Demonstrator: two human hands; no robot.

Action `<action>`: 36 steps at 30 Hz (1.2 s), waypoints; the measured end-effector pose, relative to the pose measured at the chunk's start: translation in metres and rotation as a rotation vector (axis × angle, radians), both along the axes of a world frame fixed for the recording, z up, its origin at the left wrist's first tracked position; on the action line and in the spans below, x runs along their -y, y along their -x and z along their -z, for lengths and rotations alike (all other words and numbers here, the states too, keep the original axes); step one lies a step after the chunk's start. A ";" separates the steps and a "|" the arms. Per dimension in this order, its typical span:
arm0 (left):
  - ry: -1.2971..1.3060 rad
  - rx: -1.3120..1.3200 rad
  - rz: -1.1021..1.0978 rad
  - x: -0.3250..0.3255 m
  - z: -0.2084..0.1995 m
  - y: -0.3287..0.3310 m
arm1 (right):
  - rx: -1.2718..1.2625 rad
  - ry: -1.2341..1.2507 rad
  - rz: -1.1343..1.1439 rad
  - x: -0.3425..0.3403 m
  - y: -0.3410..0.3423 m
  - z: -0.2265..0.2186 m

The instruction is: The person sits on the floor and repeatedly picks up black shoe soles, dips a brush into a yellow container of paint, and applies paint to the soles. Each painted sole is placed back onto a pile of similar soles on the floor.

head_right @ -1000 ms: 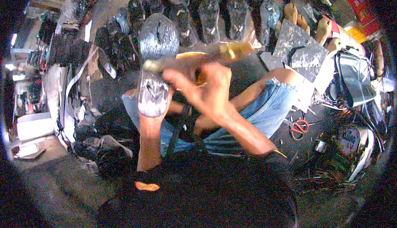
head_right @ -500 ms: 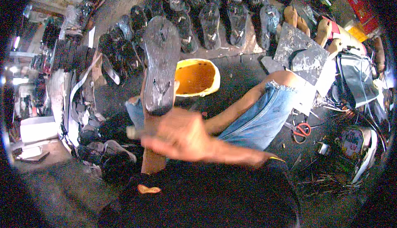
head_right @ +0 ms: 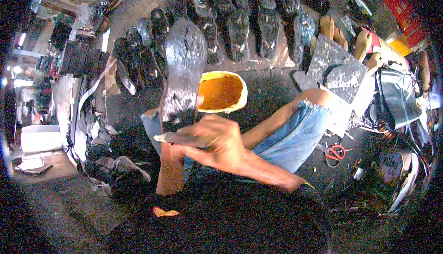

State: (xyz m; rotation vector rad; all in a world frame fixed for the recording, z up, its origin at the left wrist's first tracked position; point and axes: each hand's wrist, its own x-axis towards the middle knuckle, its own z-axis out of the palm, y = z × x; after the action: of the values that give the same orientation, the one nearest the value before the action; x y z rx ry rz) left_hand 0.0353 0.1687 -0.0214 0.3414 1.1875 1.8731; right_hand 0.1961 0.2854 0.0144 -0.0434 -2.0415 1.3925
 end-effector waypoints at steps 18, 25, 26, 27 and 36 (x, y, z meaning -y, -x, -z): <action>0.213 0.060 -0.242 -0.161 0.139 0.208 | 0.253 0.334 0.821 -0.170 0.028 0.088; 0.313 -0.110 -0.251 -0.117 0.189 0.207 | 0.411 0.273 0.801 -0.166 0.056 0.106; 0.243 -0.231 -0.195 -0.095 0.182 0.193 | 0.470 0.268 0.828 -0.175 0.040 0.121; 0.241 -0.434 -0.247 -0.075 0.160 0.169 | 0.408 0.317 0.880 -0.178 0.029 0.123; 2.241 -1.178 -0.518 0.462 0.022 0.321 | 0.262 0.093 0.931 -0.135 0.039 0.055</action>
State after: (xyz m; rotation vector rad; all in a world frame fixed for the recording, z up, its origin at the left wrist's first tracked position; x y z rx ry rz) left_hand -0.2854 -0.2935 -0.0439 -0.2945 3.3209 -0.5695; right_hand 0.1569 0.4201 -0.0409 -1.1114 -1.7468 0.8882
